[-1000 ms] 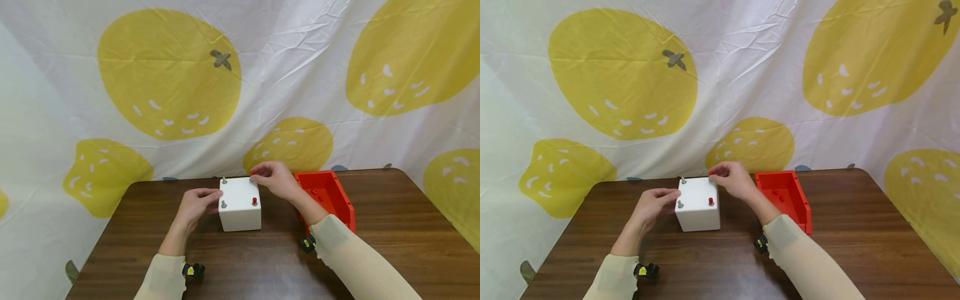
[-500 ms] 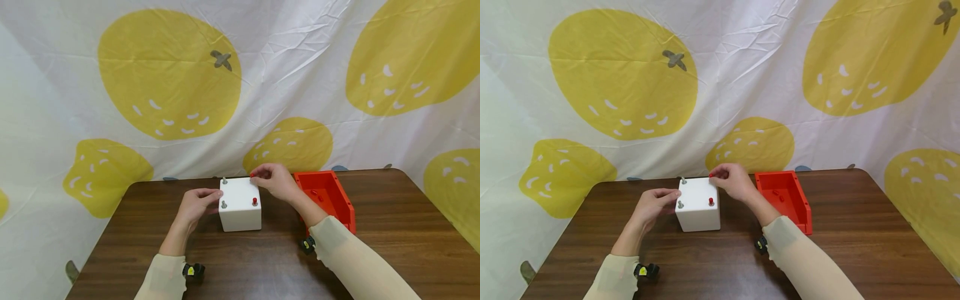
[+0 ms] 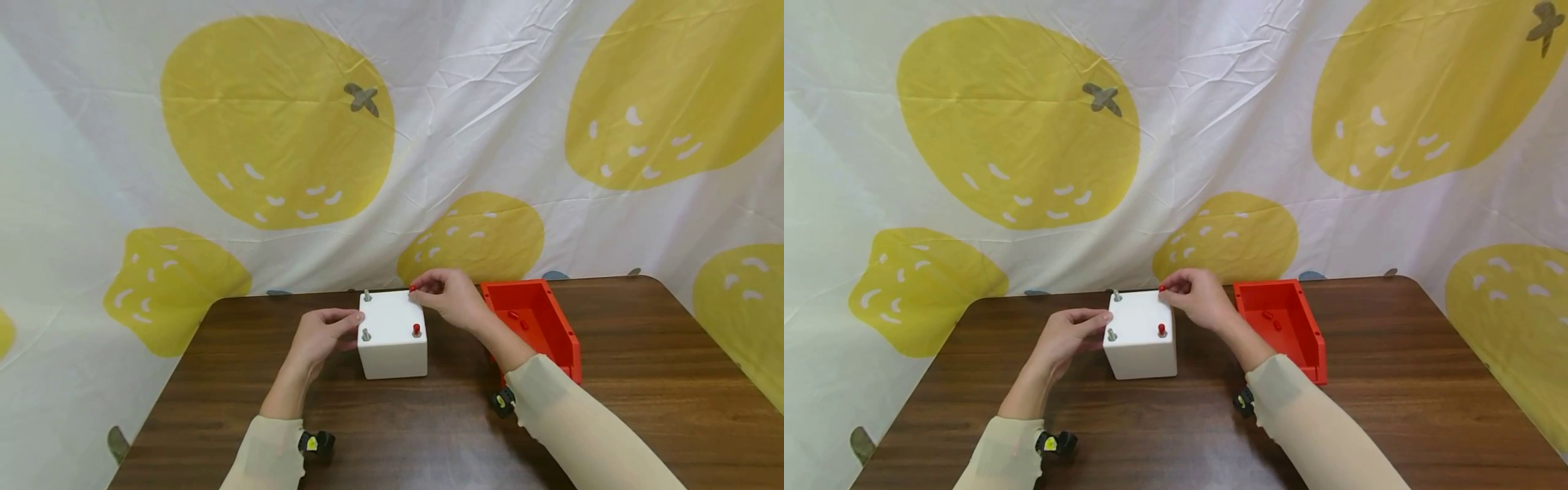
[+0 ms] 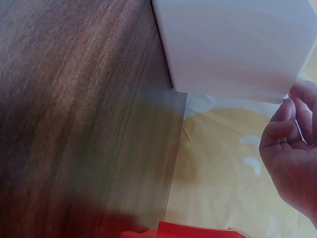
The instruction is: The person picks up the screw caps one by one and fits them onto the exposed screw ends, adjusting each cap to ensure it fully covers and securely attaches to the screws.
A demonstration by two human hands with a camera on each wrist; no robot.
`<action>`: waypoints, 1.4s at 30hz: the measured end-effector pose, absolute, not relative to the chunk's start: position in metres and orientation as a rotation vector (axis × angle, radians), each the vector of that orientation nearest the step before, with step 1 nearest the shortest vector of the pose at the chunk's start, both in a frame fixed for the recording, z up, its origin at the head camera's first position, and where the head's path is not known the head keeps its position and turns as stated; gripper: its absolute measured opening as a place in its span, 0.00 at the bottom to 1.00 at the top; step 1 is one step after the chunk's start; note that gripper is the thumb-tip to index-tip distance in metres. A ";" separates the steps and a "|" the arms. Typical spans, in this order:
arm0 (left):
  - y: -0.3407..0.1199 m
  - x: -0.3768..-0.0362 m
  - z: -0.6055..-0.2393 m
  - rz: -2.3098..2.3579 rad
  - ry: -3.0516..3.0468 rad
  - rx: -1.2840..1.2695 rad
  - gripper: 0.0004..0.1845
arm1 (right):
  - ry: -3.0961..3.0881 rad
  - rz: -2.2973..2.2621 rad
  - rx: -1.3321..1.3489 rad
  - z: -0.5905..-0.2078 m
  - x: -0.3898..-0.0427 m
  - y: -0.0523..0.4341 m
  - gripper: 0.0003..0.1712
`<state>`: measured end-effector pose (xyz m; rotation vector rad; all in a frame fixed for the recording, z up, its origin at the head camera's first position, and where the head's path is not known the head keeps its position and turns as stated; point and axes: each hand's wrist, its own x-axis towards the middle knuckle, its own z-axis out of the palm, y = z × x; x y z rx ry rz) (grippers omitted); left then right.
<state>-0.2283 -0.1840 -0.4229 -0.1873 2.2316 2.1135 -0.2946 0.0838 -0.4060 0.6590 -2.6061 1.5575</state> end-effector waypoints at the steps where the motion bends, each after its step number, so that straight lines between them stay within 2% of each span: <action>1: -0.184 -0.228 -0.423 2.115 2.231 -0.187 0.18 | -2.607 1.558 0.656 -0.406 -0.295 0.084 0.10; 42: -0.184 -0.228 -0.424 2.118 2.231 -0.163 0.18 | -2.635 1.496 0.670 -0.400 -0.285 0.098 0.10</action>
